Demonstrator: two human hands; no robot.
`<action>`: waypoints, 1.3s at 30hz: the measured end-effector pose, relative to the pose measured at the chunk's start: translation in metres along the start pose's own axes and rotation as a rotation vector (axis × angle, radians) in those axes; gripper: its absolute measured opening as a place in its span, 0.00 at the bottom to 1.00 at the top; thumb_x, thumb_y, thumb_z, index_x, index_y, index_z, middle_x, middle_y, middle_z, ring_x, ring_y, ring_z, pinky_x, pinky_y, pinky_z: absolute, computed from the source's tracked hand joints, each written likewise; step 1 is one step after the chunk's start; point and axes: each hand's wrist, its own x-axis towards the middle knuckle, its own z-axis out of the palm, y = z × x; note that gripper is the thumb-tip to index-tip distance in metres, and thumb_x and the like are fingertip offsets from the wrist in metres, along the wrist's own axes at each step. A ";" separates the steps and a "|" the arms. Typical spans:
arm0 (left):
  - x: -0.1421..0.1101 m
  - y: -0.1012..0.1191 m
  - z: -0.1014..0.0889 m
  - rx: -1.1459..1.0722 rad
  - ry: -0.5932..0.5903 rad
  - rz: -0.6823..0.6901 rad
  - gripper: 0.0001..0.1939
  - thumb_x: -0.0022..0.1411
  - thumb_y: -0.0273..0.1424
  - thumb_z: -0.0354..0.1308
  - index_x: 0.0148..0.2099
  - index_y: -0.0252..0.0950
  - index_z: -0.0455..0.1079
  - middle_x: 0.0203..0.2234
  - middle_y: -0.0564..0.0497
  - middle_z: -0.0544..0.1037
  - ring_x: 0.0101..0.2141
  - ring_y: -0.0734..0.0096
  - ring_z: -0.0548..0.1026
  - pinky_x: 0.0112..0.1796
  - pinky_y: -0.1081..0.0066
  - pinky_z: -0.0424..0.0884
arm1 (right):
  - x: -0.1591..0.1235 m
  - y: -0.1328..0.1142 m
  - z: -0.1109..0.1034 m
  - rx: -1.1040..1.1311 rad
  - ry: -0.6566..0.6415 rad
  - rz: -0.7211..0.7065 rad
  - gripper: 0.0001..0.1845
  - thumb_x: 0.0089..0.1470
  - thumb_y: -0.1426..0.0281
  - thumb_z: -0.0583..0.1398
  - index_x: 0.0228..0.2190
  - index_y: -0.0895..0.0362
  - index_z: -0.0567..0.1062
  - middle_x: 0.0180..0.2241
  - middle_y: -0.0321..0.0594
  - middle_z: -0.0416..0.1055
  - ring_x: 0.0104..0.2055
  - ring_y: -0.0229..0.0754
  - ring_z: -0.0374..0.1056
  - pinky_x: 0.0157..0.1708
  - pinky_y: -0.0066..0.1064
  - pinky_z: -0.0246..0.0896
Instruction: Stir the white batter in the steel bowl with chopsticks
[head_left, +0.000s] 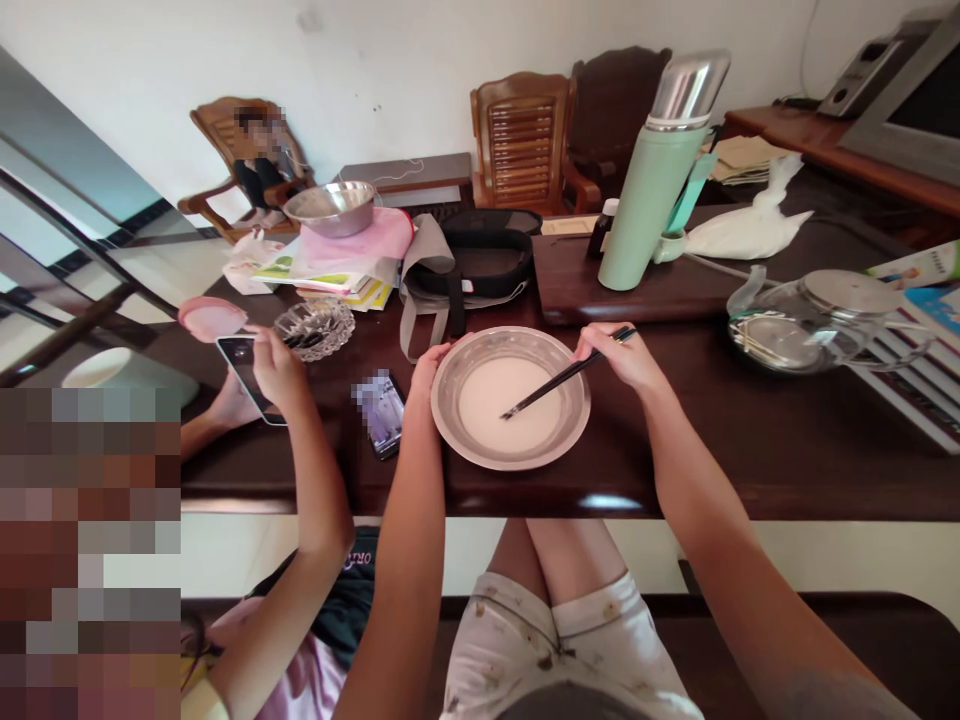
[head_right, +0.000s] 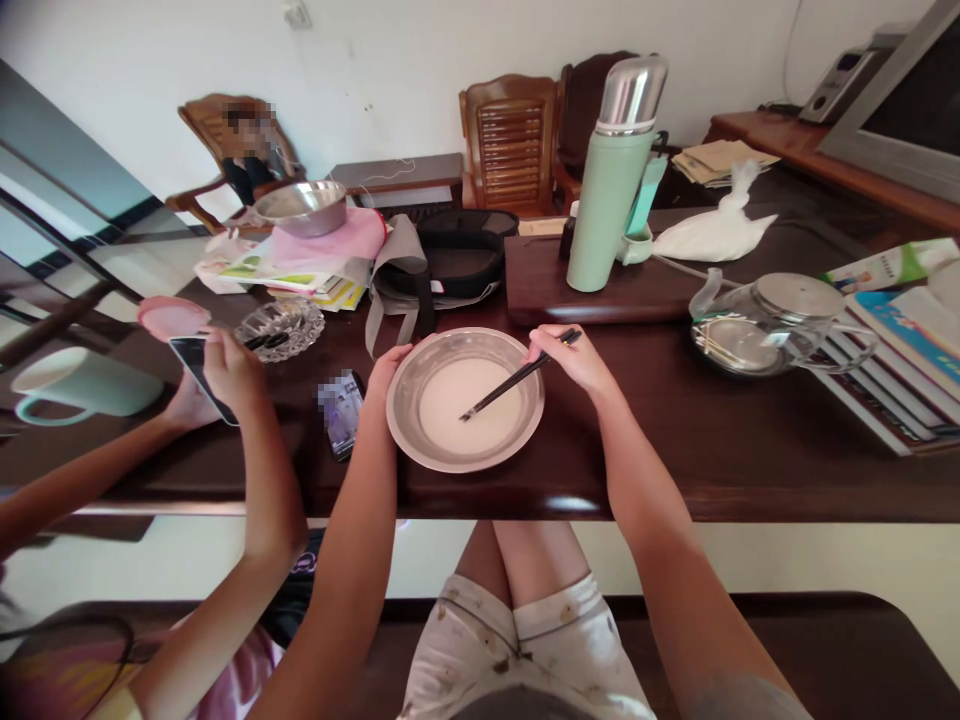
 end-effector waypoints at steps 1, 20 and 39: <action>0.003 0.001 0.004 -0.018 -0.023 -0.038 0.22 0.64 0.31 0.46 0.51 0.25 0.76 0.40 0.41 0.80 0.51 0.52 0.77 0.58 0.55 0.71 | 0.000 0.000 0.001 -0.030 -0.018 -0.003 0.25 0.53 0.47 0.65 0.19 0.54 0.79 0.23 0.39 0.78 0.29 0.43 0.76 0.36 0.33 0.68; 0.018 -0.002 0.003 -0.070 -0.103 -0.274 0.15 0.62 0.40 0.56 0.30 0.34 0.73 0.25 0.48 0.77 0.28 0.58 0.77 0.33 0.64 0.76 | 0.002 0.010 -0.005 0.005 0.070 -0.030 0.25 0.55 0.49 0.65 0.17 0.54 0.78 0.19 0.36 0.75 0.25 0.40 0.75 0.32 0.31 0.67; 0.014 -0.008 0.006 0.083 0.105 0.020 0.11 0.74 0.36 0.53 0.41 0.35 0.69 0.29 0.52 0.74 0.47 0.57 0.76 0.49 0.59 0.79 | 0.002 0.009 -0.005 -0.009 0.124 -0.040 0.24 0.55 0.50 0.65 0.18 0.54 0.78 0.19 0.35 0.75 0.25 0.40 0.75 0.33 0.31 0.67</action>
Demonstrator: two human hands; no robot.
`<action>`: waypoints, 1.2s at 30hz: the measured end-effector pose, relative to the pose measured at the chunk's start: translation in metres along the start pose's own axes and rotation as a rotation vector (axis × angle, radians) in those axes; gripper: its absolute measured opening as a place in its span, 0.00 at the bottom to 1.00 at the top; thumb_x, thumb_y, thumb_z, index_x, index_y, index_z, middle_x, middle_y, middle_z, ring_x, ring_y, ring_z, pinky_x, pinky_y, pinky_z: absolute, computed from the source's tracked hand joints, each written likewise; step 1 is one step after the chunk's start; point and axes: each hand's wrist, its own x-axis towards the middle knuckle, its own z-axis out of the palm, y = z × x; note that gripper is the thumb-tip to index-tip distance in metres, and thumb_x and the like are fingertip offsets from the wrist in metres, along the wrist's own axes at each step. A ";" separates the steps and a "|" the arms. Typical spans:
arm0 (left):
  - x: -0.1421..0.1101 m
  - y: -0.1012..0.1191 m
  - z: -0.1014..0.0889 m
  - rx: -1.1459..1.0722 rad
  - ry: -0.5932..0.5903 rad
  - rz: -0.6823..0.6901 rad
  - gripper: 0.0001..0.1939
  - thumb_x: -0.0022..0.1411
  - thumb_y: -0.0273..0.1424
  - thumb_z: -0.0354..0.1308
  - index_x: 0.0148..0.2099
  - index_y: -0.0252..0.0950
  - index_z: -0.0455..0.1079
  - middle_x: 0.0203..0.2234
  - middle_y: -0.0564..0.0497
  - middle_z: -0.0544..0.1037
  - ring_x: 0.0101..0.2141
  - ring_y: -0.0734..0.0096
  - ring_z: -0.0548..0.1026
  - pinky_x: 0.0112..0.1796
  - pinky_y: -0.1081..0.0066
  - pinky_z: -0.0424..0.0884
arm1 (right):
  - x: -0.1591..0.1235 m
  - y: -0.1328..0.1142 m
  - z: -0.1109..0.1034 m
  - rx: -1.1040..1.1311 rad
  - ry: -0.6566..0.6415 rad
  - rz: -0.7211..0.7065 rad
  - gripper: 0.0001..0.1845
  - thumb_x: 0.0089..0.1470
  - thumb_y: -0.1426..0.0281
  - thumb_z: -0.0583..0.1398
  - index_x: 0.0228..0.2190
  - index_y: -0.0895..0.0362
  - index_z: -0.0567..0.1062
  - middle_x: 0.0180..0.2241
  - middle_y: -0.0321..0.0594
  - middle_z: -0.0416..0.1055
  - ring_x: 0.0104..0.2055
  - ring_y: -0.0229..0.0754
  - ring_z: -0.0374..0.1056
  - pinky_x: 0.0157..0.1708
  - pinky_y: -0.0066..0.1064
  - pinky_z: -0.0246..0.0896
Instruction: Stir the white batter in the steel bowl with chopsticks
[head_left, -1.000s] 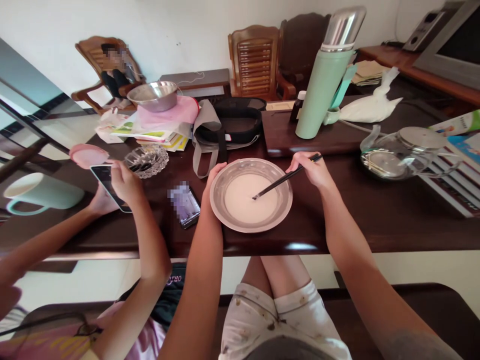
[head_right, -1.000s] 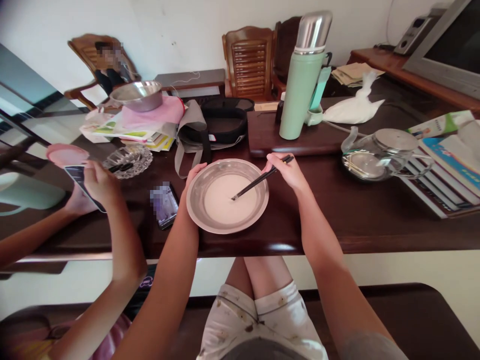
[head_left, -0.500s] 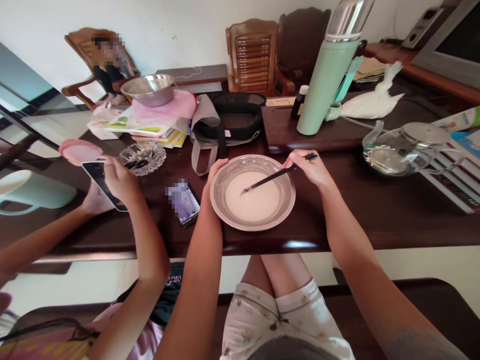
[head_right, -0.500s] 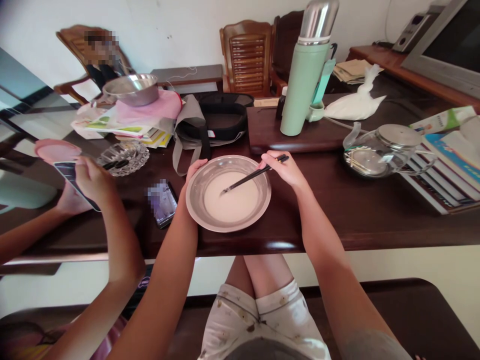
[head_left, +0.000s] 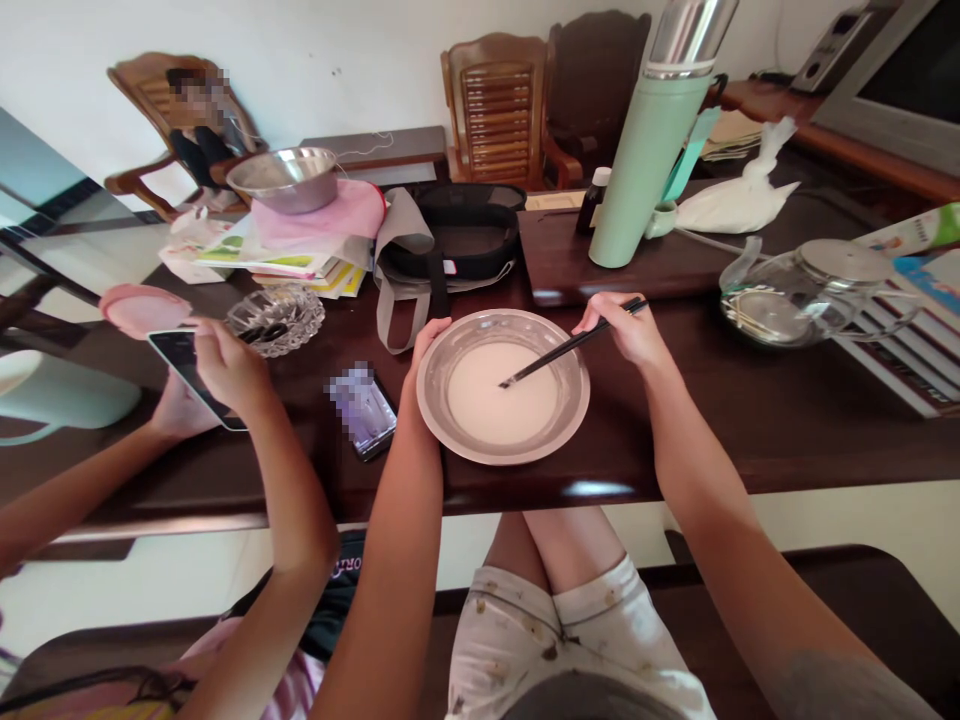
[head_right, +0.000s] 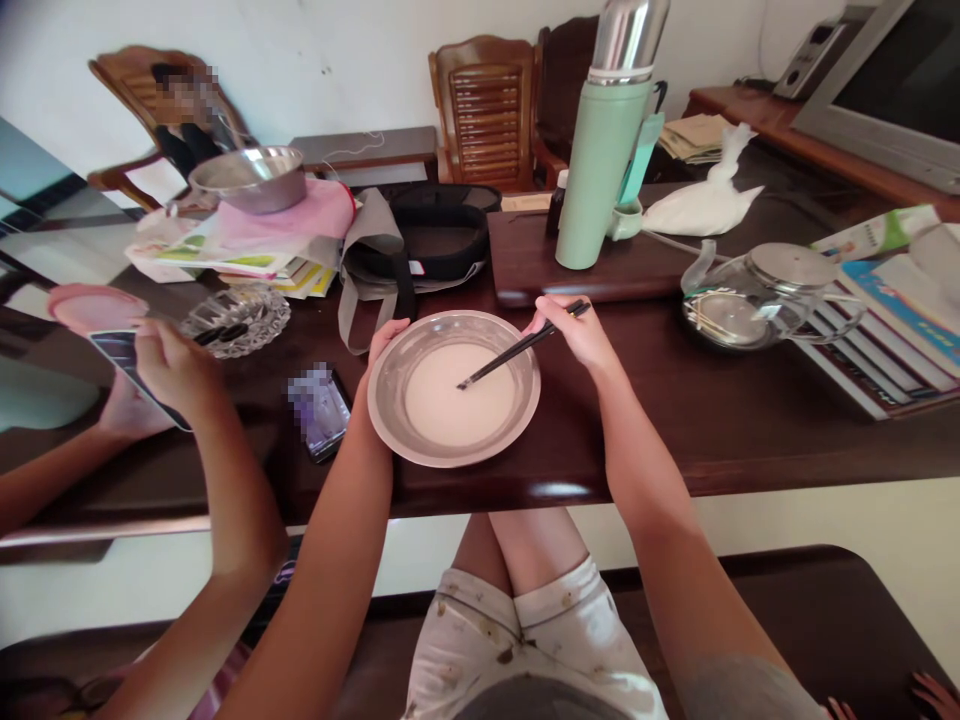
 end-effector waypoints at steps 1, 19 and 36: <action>0.000 -0.001 0.001 0.001 0.021 0.031 0.10 0.74 0.36 0.55 0.41 0.35 0.69 0.30 0.52 0.75 0.48 0.57 0.76 0.49 0.58 0.79 | 0.000 0.000 0.000 0.000 -0.028 0.004 0.24 0.55 0.50 0.65 0.18 0.54 0.78 0.19 0.36 0.75 0.26 0.39 0.75 0.33 0.31 0.67; 0.004 -0.002 -0.004 -0.011 -0.012 0.009 0.10 0.68 0.39 0.61 0.39 0.39 0.69 0.30 0.54 0.76 0.48 0.57 0.76 0.50 0.63 0.78 | -0.002 -0.005 0.004 -0.105 -0.062 0.022 0.24 0.54 0.47 0.64 0.21 0.53 0.80 0.24 0.38 0.79 0.31 0.42 0.76 0.35 0.32 0.68; 0.008 -0.003 -0.006 0.028 0.013 0.005 0.10 0.70 0.40 0.60 0.42 0.39 0.70 0.30 0.55 0.76 0.45 0.59 0.77 0.47 0.64 0.79 | -0.002 -0.006 0.007 -0.045 -0.152 0.029 0.25 0.55 0.48 0.64 0.20 0.54 0.79 0.22 0.37 0.78 0.28 0.40 0.75 0.34 0.32 0.69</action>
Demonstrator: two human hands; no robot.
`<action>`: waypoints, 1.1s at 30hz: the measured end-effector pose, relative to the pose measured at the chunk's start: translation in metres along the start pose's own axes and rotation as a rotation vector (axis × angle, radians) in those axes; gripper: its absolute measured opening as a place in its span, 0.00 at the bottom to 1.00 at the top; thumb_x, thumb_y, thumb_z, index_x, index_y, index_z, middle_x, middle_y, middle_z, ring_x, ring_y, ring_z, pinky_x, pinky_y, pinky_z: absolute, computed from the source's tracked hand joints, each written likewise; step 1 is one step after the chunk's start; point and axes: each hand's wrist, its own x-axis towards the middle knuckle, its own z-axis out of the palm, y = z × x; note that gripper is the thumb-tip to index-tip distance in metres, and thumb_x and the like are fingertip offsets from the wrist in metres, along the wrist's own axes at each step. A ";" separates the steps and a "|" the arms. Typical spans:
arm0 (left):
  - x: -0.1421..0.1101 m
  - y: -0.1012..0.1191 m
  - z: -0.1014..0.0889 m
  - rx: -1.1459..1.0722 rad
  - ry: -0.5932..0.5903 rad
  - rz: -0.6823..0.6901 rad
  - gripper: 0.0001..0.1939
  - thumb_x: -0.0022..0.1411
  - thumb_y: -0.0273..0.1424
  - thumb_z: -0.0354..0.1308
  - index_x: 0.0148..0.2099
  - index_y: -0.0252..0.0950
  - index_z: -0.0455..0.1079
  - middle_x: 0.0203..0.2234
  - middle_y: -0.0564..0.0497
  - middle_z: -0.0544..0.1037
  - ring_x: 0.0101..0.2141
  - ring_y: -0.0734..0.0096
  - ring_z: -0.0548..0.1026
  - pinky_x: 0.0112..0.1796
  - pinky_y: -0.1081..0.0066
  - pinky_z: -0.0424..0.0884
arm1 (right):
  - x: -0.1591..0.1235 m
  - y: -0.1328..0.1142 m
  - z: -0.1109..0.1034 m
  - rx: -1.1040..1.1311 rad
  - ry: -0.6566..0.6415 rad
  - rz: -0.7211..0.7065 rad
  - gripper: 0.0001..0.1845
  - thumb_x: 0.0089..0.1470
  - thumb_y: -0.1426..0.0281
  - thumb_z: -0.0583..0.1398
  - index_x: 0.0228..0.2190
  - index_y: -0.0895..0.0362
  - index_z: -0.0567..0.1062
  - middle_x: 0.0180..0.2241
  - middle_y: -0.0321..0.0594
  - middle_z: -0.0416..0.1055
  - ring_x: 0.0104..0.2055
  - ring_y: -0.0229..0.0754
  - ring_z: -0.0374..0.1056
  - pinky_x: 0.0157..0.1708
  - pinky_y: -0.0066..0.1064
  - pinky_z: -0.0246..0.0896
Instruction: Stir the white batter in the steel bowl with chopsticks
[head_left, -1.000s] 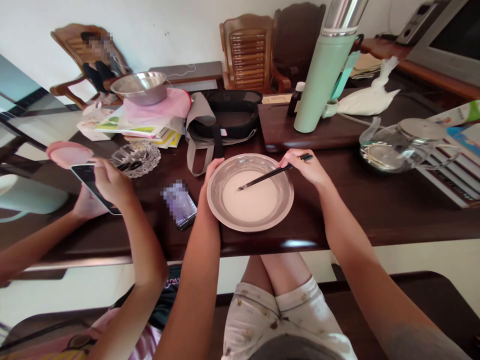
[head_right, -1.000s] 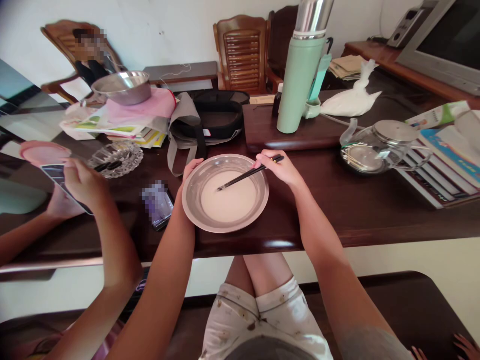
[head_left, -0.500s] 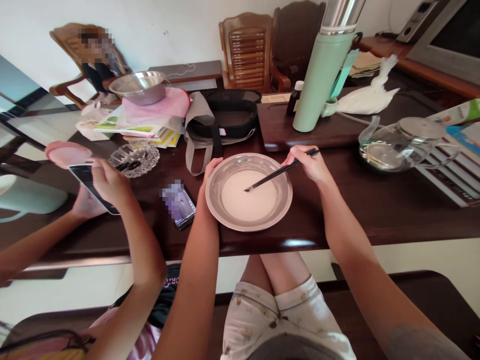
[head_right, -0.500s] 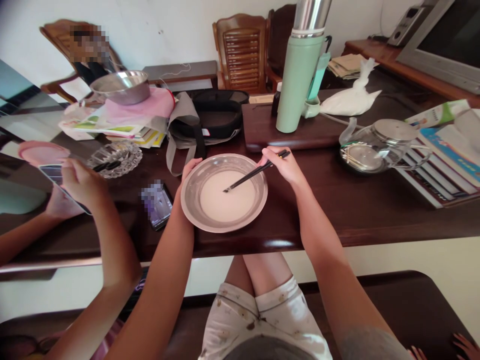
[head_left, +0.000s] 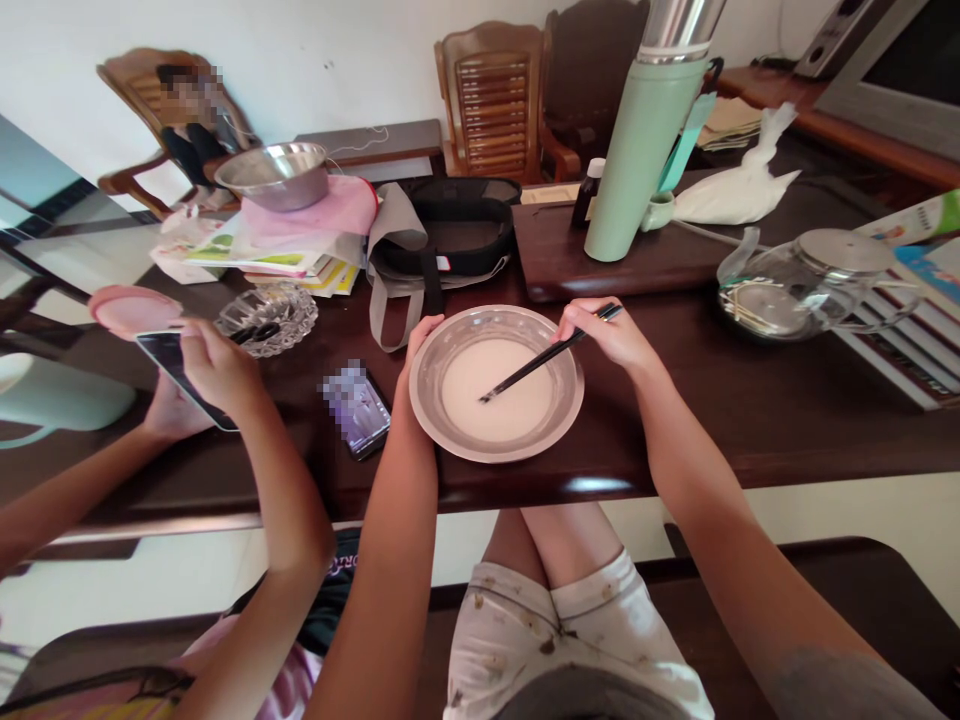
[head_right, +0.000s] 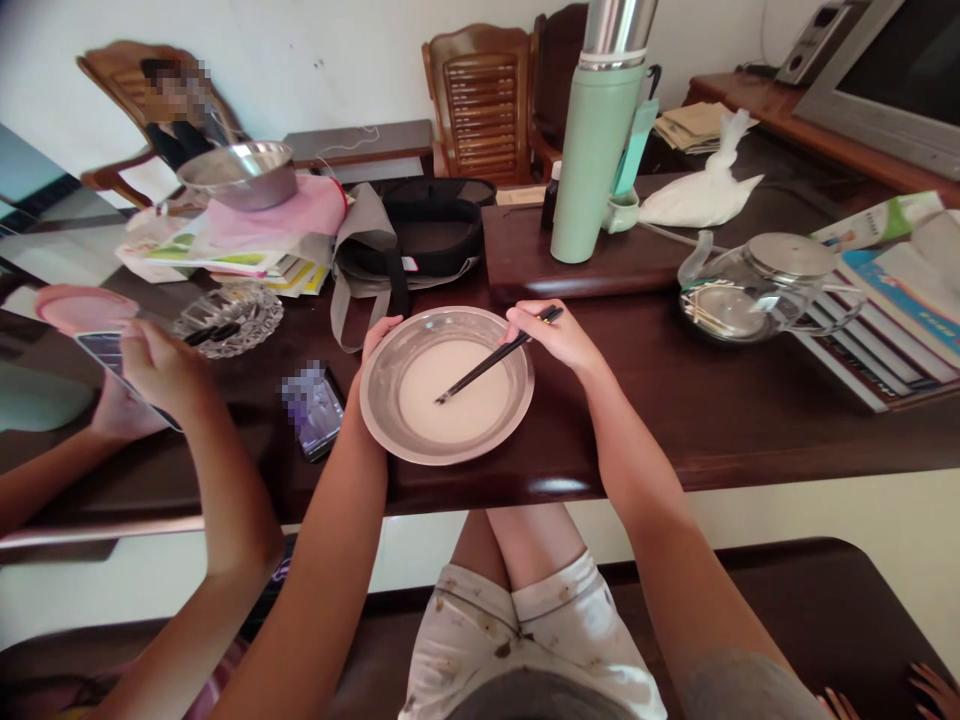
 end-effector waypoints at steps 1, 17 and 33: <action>0.000 0.000 0.000 0.002 -0.002 0.002 0.10 0.70 0.41 0.60 0.42 0.39 0.70 0.30 0.55 0.76 0.45 0.58 0.77 0.47 0.64 0.79 | 0.000 -0.001 0.001 -0.017 -0.017 0.005 0.24 0.55 0.47 0.64 0.20 0.53 0.80 0.23 0.38 0.79 0.29 0.41 0.75 0.35 0.32 0.69; 0.006 -0.003 -0.005 0.012 0.008 -0.009 0.10 0.68 0.41 0.61 0.44 0.41 0.70 0.32 0.57 0.77 0.46 0.59 0.77 0.48 0.65 0.79 | 0.000 0.002 -0.004 -0.012 0.095 -0.022 0.24 0.56 0.49 0.64 0.20 0.53 0.79 0.23 0.37 0.79 0.29 0.40 0.75 0.33 0.32 0.66; 0.006 -0.006 -0.004 -0.027 -0.029 -0.047 0.11 0.66 0.39 0.61 0.43 0.37 0.71 0.30 0.53 0.76 0.41 0.60 0.78 0.46 0.66 0.78 | 0.000 0.002 -0.002 -0.036 -0.028 0.001 0.25 0.55 0.47 0.63 0.21 0.53 0.80 0.25 0.38 0.80 0.30 0.41 0.76 0.33 0.31 0.65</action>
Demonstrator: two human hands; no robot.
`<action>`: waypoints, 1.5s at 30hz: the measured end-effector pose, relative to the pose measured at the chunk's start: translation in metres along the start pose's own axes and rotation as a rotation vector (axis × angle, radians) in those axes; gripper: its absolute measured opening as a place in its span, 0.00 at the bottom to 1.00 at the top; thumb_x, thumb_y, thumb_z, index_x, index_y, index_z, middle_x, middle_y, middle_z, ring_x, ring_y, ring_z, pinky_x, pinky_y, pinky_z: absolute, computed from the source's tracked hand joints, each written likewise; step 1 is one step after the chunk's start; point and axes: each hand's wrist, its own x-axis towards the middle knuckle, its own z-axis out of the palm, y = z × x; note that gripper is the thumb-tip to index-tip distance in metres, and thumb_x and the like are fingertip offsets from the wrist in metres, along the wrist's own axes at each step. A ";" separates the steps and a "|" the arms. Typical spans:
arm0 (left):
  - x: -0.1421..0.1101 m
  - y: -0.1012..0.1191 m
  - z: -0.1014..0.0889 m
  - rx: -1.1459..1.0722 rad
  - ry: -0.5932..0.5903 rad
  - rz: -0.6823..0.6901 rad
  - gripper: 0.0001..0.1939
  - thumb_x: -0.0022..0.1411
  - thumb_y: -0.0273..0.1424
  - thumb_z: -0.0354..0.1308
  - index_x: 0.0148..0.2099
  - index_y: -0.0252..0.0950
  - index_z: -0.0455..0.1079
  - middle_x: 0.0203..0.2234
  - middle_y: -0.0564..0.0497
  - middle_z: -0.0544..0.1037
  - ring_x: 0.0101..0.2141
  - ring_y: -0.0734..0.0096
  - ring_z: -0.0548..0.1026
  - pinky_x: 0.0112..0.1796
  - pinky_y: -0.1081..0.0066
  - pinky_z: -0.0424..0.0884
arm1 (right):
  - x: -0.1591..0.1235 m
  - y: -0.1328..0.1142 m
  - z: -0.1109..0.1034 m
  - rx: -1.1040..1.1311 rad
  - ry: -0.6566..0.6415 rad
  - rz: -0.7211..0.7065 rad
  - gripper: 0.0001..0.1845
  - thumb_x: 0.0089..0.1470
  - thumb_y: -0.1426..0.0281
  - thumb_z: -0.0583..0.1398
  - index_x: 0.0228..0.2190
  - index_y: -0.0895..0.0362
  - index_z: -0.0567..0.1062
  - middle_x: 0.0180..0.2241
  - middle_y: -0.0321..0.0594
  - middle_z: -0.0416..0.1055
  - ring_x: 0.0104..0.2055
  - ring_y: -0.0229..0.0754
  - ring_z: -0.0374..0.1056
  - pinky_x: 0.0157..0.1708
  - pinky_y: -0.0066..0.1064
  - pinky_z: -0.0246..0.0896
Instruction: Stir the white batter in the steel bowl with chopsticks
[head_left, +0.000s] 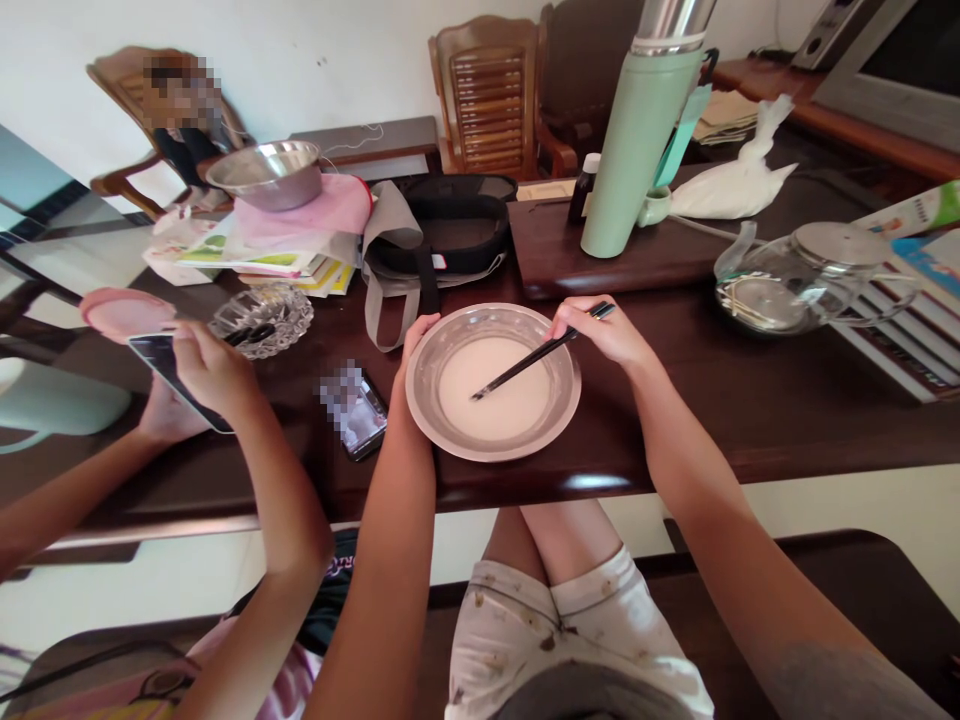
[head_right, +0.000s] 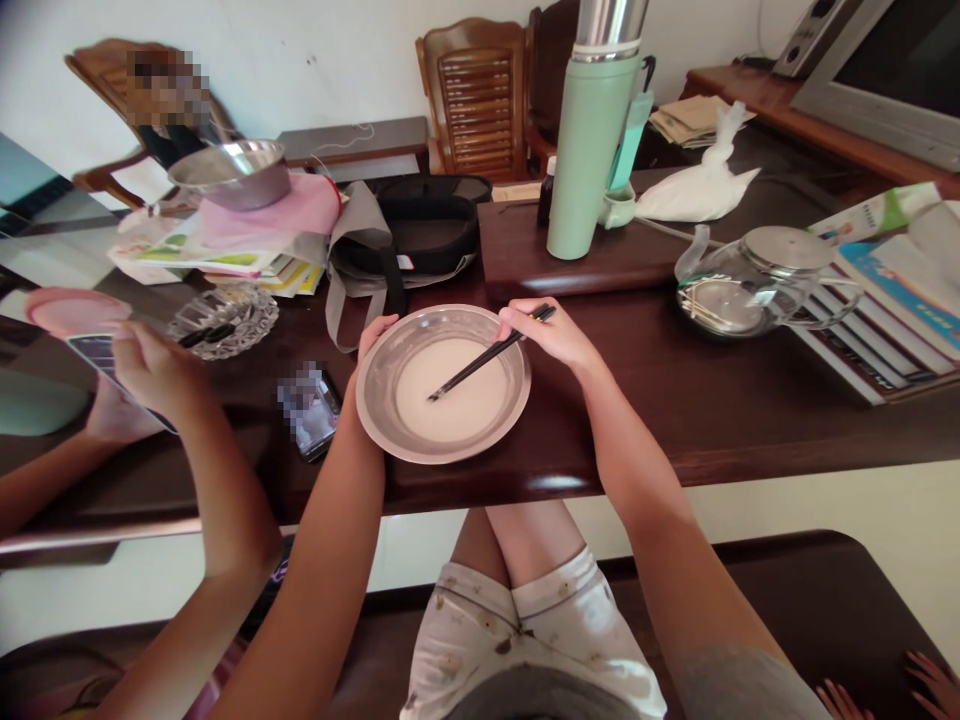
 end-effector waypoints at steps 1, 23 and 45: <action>0.001 -0.001 0.000 -0.004 -0.006 -0.005 0.11 0.66 0.39 0.60 0.42 0.37 0.71 0.30 0.53 0.76 0.41 0.60 0.78 0.45 0.66 0.78 | 0.000 -0.001 0.001 -0.012 -0.007 0.000 0.24 0.55 0.47 0.63 0.22 0.53 0.81 0.26 0.38 0.81 0.32 0.41 0.76 0.34 0.31 0.65; -0.006 -0.019 -0.001 0.145 0.013 0.416 0.13 0.71 0.38 0.63 0.42 0.35 0.66 0.38 0.52 0.75 0.54 0.57 0.71 0.61 0.59 0.70 | 0.000 0.000 0.000 0.026 -0.013 -0.016 0.23 0.57 0.50 0.64 0.22 0.54 0.81 0.25 0.38 0.80 0.31 0.41 0.77 0.35 0.31 0.67; 0.002 -0.020 -0.006 0.146 0.048 0.348 0.17 0.58 0.45 0.66 0.43 0.38 0.72 0.36 0.49 0.76 0.45 0.54 0.77 0.46 0.60 0.79 | 0.000 0.000 0.000 0.015 -0.025 -0.004 0.24 0.57 0.50 0.63 0.22 0.55 0.80 0.25 0.38 0.81 0.31 0.40 0.76 0.34 0.31 0.66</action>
